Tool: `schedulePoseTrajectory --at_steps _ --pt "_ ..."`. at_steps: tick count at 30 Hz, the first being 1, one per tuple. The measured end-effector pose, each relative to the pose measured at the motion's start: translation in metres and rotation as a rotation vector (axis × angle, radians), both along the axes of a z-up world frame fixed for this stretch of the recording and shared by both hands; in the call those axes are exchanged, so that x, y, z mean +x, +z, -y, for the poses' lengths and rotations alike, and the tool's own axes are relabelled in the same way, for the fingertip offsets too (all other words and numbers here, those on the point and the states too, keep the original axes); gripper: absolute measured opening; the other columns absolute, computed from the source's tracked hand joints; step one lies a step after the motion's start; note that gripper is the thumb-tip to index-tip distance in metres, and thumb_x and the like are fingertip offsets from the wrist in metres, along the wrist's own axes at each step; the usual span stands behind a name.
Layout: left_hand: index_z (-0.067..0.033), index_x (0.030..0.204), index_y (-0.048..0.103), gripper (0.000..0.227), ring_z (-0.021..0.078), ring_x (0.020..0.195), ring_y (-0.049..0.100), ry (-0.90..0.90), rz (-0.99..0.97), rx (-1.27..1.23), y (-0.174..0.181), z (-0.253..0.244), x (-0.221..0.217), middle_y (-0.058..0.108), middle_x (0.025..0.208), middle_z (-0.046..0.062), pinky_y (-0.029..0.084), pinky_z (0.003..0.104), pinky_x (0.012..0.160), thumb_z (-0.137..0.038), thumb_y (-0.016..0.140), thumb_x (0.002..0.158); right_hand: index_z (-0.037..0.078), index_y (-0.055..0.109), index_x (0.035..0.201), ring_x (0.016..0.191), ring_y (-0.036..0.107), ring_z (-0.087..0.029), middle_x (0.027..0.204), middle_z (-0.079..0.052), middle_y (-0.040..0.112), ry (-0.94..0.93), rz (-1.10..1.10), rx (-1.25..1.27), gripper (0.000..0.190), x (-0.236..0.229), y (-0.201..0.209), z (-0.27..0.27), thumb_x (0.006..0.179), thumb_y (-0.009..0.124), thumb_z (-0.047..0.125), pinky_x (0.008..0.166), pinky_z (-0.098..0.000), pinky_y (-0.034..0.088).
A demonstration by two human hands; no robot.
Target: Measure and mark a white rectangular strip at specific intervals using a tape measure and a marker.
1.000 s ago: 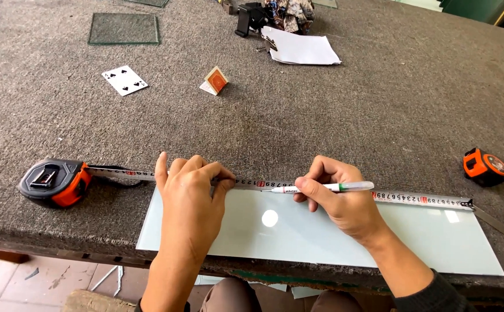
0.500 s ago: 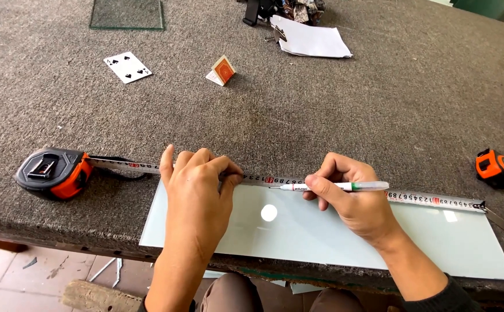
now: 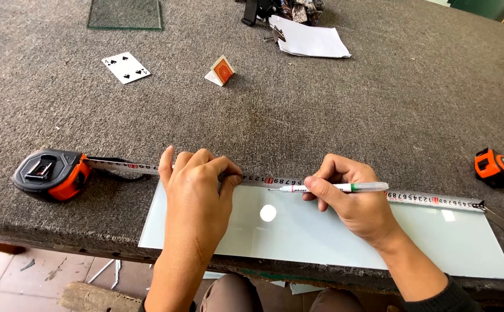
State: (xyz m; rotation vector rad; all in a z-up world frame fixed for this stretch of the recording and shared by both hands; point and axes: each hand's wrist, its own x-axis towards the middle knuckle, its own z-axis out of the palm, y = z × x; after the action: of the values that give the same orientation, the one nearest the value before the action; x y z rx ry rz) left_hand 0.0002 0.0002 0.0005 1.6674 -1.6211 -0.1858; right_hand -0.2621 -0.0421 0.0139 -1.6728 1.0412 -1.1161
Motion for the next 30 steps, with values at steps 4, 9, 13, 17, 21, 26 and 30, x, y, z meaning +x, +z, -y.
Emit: schedulePoseTrajectory --at_steps 4,9,13,17,21,26,30 --pt "-0.0225 0.085 0.084 0.005 0.0237 0.101 0.067 0.002 -0.003 -0.001 0.002 -0.001 -0.001 0.068 0.078 0.001 0.016 0.062 0.133 -0.018 0.087 0.086 -0.002 0.069 0.078 0.052 0.064 -0.012 0.067 -0.022 0.079 -0.006 -0.003 0.013 0.025 0.001 0.002 -0.002 0.095 0.084 0.010 0.051 -0.0244 0.053" --pt "-0.0220 0.085 0.085 0.005 0.0242 0.101 0.067 0.003 0.000 0.000 0.002 -0.001 0.000 0.069 0.077 0.001 0.015 0.063 0.133 -0.018 0.088 0.086 -0.002 0.069 0.077 0.052 0.064 -0.012 0.068 -0.022 0.079 0.001 -0.001 0.013 0.025 0.000 0.002 -0.001 0.094 0.084 0.009 0.050 -0.0245 0.053" --pt "-0.0223 0.086 0.085 0.005 0.0237 0.101 0.067 0.001 -0.002 0.002 0.001 0.000 0.000 0.068 0.077 0.001 0.015 0.063 0.133 -0.018 0.088 0.086 -0.001 0.069 0.076 0.052 0.065 -0.013 0.069 -0.022 0.080 0.007 0.005 0.011 0.026 0.002 0.005 -0.002 0.093 0.085 0.009 0.049 -0.0254 0.055" --pt "-0.0219 0.086 0.085 0.005 0.0239 0.101 0.067 -0.002 -0.005 0.004 0.002 -0.001 0.000 0.069 0.077 0.001 0.015 0.063 0.133 -0.018 0.088 0.086 -0.002 0.069 0.077 0.053 0.066 -0.013 0.069 -0.023 0.080 0.001 0.017 0.016 0.026 -0.001 0.002 0.000 0.093 0.086 0.009 0.049 -0.0265 0.057" --pt "-0.0222 0.087 0.084 0.004 0.0235 0.101 0.067 0.002 -0.002 0.010 0.002 0.000 0.000 0.069 0.078 0.000 0.015 0.062 0.134 -0.019 0.087 0.087 -0.001 0.068 0.076 0.053 0.068 -0.015 0.066 -0.022 0.078 0.005 0.040 0.024 0.027 -0.001 0.002 0.001 0.094 0.084 0.011 0.049 -0.0256 0.055" --pt "-0.0241 0.089 0.086 0.004 0.0235 0.104 0.067 -0.002 -0.016 0.041 0.001 0.003 0.006 0.071 0.081 0.000 0.013 0.061 0.135 -0.021 0.087 0.088 -0.002 0.068 0.075 0.059 0.074 -0.017 0.067 -0.021 0.078 0.008 0.080 0.044 0.028 -0.005 0.000 0.003 0.095 0.084 0.010 0.050 -0.0257 0.057" --pt "-0.0289 0.090 0.086 0.004 0.0249 0.109 0.068 0.065 0.066 0.066 0.004 -0.001 0.041 0.075 0.090 -0.001 0.016 0.060 0.135 -0.031 0.088 0.087 -0.003 0.068 0.075 0.061 0.074 -0.020 0.066 -0.022 0.076 0.013 0.091 0.063 0.029 -0.003 0.005 0.000 0.095 0.084 0.011 0.052 -0.0275 0.057"
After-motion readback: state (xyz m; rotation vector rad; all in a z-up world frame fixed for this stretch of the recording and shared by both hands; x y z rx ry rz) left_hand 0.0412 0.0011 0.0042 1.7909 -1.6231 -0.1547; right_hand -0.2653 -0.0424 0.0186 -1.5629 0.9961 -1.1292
